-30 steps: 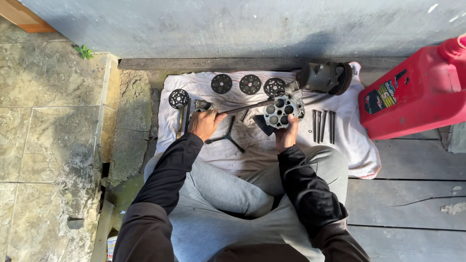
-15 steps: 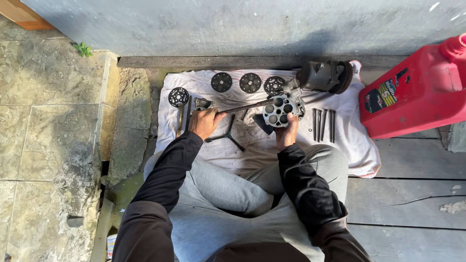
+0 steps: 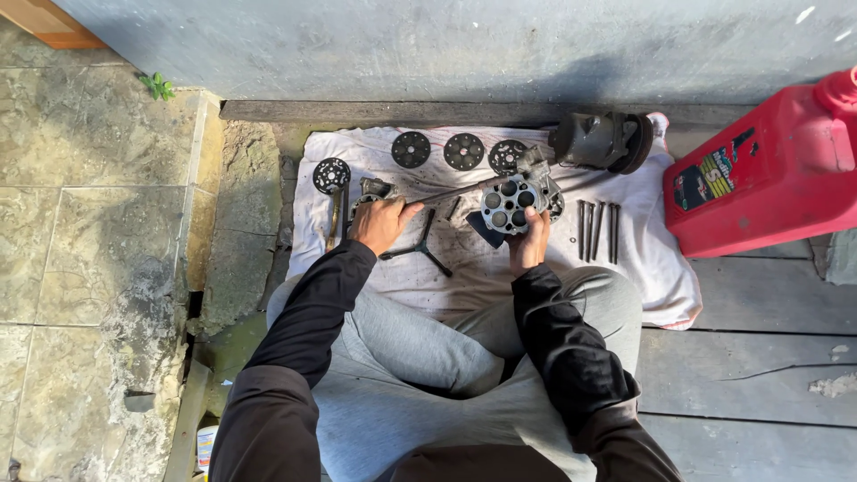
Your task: The person sits cross-legged on a cloth and assembles a mechanical component by hand. They place a circular disc into a cylindrical housing, then use a screwdriver to tighten screws around the perimeter. The person repeatedly rotates and repositions the assembly to access different screw holes, then removes the disc to inspect the interior before reinserting it.
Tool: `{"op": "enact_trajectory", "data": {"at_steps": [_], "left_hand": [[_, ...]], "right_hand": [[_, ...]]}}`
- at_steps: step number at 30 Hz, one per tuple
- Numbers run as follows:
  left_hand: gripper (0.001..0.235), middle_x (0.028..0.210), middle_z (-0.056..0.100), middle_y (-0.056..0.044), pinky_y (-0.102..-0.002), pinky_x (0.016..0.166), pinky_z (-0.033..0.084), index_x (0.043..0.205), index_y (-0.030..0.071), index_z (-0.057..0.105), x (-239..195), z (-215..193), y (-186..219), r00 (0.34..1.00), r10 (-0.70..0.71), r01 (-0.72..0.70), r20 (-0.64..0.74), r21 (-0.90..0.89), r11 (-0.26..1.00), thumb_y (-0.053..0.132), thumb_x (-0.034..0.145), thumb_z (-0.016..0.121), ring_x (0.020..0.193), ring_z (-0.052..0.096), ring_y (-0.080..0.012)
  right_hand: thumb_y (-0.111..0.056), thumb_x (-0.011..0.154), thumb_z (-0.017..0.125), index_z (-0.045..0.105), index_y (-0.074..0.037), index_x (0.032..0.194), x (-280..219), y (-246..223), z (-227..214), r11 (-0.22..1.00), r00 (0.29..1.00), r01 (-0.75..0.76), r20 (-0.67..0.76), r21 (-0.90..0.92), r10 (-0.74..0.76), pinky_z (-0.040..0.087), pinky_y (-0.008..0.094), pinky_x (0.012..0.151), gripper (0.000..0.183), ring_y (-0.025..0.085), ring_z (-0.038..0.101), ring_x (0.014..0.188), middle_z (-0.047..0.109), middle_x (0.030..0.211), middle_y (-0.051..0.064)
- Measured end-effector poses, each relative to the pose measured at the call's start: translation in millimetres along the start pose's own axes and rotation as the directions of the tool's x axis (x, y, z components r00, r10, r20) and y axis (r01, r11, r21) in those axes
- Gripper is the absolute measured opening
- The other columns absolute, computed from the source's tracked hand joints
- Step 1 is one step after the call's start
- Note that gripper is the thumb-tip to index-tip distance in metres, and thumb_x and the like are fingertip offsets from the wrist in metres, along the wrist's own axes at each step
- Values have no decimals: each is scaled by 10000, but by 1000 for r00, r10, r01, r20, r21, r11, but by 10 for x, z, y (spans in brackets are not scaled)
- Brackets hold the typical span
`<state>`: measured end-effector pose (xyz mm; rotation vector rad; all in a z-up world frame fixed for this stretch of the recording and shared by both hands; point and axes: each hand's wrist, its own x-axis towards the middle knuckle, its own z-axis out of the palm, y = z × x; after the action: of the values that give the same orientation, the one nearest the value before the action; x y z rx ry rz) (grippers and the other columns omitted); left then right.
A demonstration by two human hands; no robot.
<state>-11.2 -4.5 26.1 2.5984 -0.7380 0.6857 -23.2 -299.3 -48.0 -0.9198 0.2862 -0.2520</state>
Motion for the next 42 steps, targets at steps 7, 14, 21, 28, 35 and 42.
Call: {"op": "enact_trajectory", "data": {"at_steps": [7, 14, 21, 28, 35, 42], "left_hand": [[375, 740, 659, -153, -456, 591, 551, 1017, 105, 570, -42, 257, -14, 988, -116, 132, 104, -166, 977, 419, 1114, 388, 717, 708, -375], [437, 780, 665, -210, -494, 668, 516, 1063, 51, 565, -21, 364, 568, 868, -449, 478, 211, -599, 642, 396, 1112, 303, 753, 668, -379], [557, 811, 671, -312, -546, 713, 510, 946, -4, 619, 81, 375, 893, 824, -461, 565, 331, -555, 611, 434, 1117, 321, 860, 686, -510], [694, 579, 562, -106, -356, 577, 487, 712, 104, 535, -8, 1158, 744, 714, -552, 658, 430, -681, 321, 586, 1102, 221, 575, 576, -243], [400, 634, 447, 29, -211, 349, 359, 958, 169, 561, 355, 424, 108, 337, -888, 617, 312, -786, -42, 499, 1047, 353, 470, 439, -92], [309, 867, 640, -161, -337, 330, 634, 1099, 30, 547, -309, 596, -2044, 211, -961, 926, 180, -352, 137, 297, 1034, 406, 633, 722, -285]], "right_hand": [[-392, 860, 783, 461, -128, 1304, 81, 149, -99, 993, 999, 51, 6, -108, -51, 603, 469, 743, 608, 261, 587, 972, 553, 1145, 128], [-293, 792, 903, 447, -116, 1311, 151, 256, -174, 920, 965, 256, 19, -296, -262, 546, 379, 813, 713, 200, 546, 1021, 534, 1129, 93], [-225, 724, 998, 426, -95, 1255, 159, 263, -269, 828, 897, 407, -2, -386, -442, 480, 378, 905, 791, 215, 517, 1042, 496, 1105, 98], [-241, 682, 1023, 410, -56, 1271, 45, -34, -104, 796, 904, 324, -80, -512, -420, 505, 482, 907, 870, 326, 544, 1068, 518, 1149, 198], [-220, 543, 1041, 414, -27, 1290, -105, -276, 150, 697, 888, 358, -4, -621, -460, 555, 544, 866, 994, 450, 593, 1065, 532, 1125, 267], [-443, 459, 1008, 508, -31, 1289, -261, -344, 253, 442, 890, 377, 185, -814, -418, 510, 572, 984, 1052, 482, 609, 1113, 617, 1133, 256]]}}
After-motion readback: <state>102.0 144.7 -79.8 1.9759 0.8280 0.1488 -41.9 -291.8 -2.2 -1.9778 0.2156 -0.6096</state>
